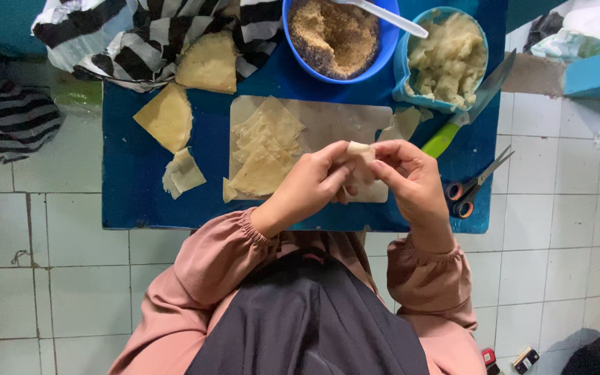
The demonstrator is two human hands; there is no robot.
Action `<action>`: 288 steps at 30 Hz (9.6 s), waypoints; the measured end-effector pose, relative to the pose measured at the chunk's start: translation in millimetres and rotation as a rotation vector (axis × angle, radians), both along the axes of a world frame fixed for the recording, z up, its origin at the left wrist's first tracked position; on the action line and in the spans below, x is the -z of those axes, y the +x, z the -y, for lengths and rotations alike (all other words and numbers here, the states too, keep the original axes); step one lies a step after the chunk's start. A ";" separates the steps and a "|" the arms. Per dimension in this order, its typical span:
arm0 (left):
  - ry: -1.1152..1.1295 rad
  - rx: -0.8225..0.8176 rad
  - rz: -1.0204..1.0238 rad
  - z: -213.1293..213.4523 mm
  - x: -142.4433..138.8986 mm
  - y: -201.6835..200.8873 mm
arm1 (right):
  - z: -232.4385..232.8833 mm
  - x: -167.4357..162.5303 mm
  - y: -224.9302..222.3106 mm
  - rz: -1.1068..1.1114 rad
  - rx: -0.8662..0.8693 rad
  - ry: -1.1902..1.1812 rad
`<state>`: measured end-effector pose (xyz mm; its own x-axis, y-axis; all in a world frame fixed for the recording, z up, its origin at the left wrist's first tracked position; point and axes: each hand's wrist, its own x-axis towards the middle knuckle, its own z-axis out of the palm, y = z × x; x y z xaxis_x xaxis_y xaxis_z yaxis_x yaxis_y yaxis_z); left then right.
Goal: The person sits on the floor at a low blue table and folds thin pastry wrapper sheets into triangular parcels one at a time, stacking the folded pieces on a cutting board. They occasionally scoop filling from a bowl with a spoon and handle the dough-like filling while continuing to fold wrappers.
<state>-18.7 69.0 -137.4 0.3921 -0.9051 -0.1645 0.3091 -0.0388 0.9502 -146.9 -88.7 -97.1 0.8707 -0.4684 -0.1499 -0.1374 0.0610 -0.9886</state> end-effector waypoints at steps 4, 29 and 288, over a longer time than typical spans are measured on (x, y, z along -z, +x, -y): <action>-0.003 -0.255 0.632 12.8 1.6 8.3 | -2.3 21.5 10.9 0.087 0.181 -0.134; 0.052 -0.402 1.093 -0.9 -26.0 3.6 | 22.7 5.8 1.4 -0.051 0.327 -0.414; 0.003 -0.428 0.784 -4.1 11.5 14.4 | -11.1 -17.4 -11.9 0.433 -0.102 -1.330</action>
<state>-4.3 73.0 -148.9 0.6974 -0.6552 0.2905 -0.4407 -0.0723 0.8947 -158.8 -77.6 -79.7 0.7713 0.0215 0.6362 0.2421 -0.9342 -0.2619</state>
